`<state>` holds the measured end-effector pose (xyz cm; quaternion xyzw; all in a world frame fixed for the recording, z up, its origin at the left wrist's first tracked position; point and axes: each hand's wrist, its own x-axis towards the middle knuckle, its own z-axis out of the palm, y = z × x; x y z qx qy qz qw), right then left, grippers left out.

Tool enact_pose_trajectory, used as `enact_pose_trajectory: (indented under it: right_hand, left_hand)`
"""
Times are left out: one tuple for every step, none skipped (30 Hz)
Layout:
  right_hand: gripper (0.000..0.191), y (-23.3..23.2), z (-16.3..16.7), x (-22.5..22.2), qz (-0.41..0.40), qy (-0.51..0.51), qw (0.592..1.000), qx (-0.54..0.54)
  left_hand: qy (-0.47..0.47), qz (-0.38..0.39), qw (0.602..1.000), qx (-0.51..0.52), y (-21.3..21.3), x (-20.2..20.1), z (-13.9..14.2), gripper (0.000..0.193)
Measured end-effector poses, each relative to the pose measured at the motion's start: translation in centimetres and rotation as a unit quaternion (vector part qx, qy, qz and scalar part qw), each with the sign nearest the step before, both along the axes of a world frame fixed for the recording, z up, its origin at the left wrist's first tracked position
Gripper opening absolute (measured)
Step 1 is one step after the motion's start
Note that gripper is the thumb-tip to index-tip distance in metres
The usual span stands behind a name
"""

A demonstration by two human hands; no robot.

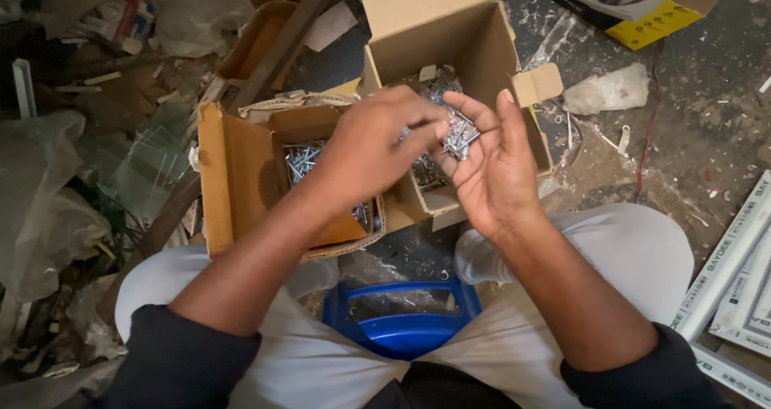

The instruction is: The person sits on a low stool and sorts metal fasteners by hand between two cardboard boxes. They pick up handfuls of screws and nails, inspect them, and transfer them into the other box.

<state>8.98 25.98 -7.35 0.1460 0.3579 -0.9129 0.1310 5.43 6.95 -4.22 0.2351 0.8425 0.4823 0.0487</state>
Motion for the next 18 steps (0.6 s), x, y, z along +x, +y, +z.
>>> enact_pose_trajectory:
  right_hand:
    - [0.061, -0.1, 0.2, 0.0, -0.001, 0.000, 1.000, 0.003]
    - [0.061, -0.2, 0.4, 0.0, -0.002, 0.000, 1.000, 0.005]
    - [0.062, -0.3, 0.6, -0.1, -0.003, 0.001, 1.000, 0.008]
    - [0.062, -0.4, 0.8, -0.1, -0.003, -0.006, 1.000, 0.013]
    - [0.062, -0.4, 1.0, -0.2, -0.003, -0.012, 1.000, 0.018]
    - [0.063, -0.4, 1.2, -0.2, -0.003, -0.020, 1.000, 0.024]
    - [0.063, -0.4, 1.3, -0.2, -0.002, -0.017, 0.999, 0.028]
    - [0.063, -0.4, 1.3, -0.2, -0.001, -0.014, 0.999, 0.033]
    - [0.063, -0.4, 1.3, -0.2, 0.000, -0.012, 0.999, 0.038]
    - [0.063, -0.4, 1.3, -0.2, -0.002, -0.009, 0.999, 0.031]
    - [0.063, -0.4, 1.2, -0.2, -0.004, -0.007, 1.000, 0.024]
    - [0.064, -0.3, 1.1, -0.2, -0.005, -0.005, 1.000, 0.017]
    - [0.064, -0.2, 0.9, -0.2, -0.009, -0.005, 1.000, 0.017]
    - [0.064, -0.2, 0.8, -0.1, -0.012, -0.005, 1.000, 0.017]
    - [0.064, -0.1, 0.6, -0.1, -0.015, -0.006, 1.000, 0.016]
    - [0.064, -0.1, 0.5, -0.1, -0.010, 0.002, 1.000, 0.014]
    - [0.064, 0.0, 0.3, -0.1, -0.005, 0.010, 1.000, 0.012]
    - [0.065, 0.0, 0.2, -0.1, 0.000, 0.018, 1.000, 0.010]
  left_hand:
    - [-0.079, 0.024, 0.996, 0.032, 0.0, -0.1, -0.2, 0.022]
    - [-0.114, 0.006, 0.989, 0.094, -0.1, -0.3, -0.5, 0.023]
    - [-0.148, -0.011, 0.977, 0.156, -0.1, -0.6, -0.7, 0.023]
    - [-0.181, -0.027, 0.959, 0.218, -0.2, -0.8, -0.9, 0.024]
    - [-0.217, -0.022, 0.947, 0.237, -0.2, -0.9, -1.1, 0.025]
    - [-0.255, -0.016, 0.933, 0.255, -0.3, -1.1, -1.3, 0.026]
    - [-0.291, -0.011, 0.917, 0.274, -0.4, -1.2, -1.4, 0.027]
    - [-0.308, -0.006, 0.908, 0.285, -0.4, -1.3, -1.4, 0.027]
    - [-0.325, -0.001, 0.898, 0.295, -0.5, -1.4, -1.4, 0.027]
    - [-0.342, 0.004, 0.888, 0.306, -0.5, -1.4, -1.3, 0.027]
    - [-0.352, 0.013, 0.889, 0.293, -0.5, -1.4, -1.2, 0.024]
    - [-0.362, 0.023, 0.889, 0.280, -0.4, -1.3, -1.1, 0.022]
    - [-0.372, 0.033, 0.889, 0.266, -0.2, -1.2, -0.9, 0.020]
    - [-0.301, 0.026, 0.930, 0.209, -0.1, -1.0, -0.7, 0.018]
    - [-0.228, 0.020, 0.962, 0.149, 0.1, -0.6, -0.5, 0.017]
    - [-0.152, 0.013, 0.984, 0.087, 0.3, -0.2, -0.3, 0.017]
    - [-0.118, 0.007, 0.991, 0.057, 0.5, 0.2, -0.2, 0.018]
    - [-0.084, 0.002, 0.996, 0.026, 0.7, 0.5, 0.0, 0.020]
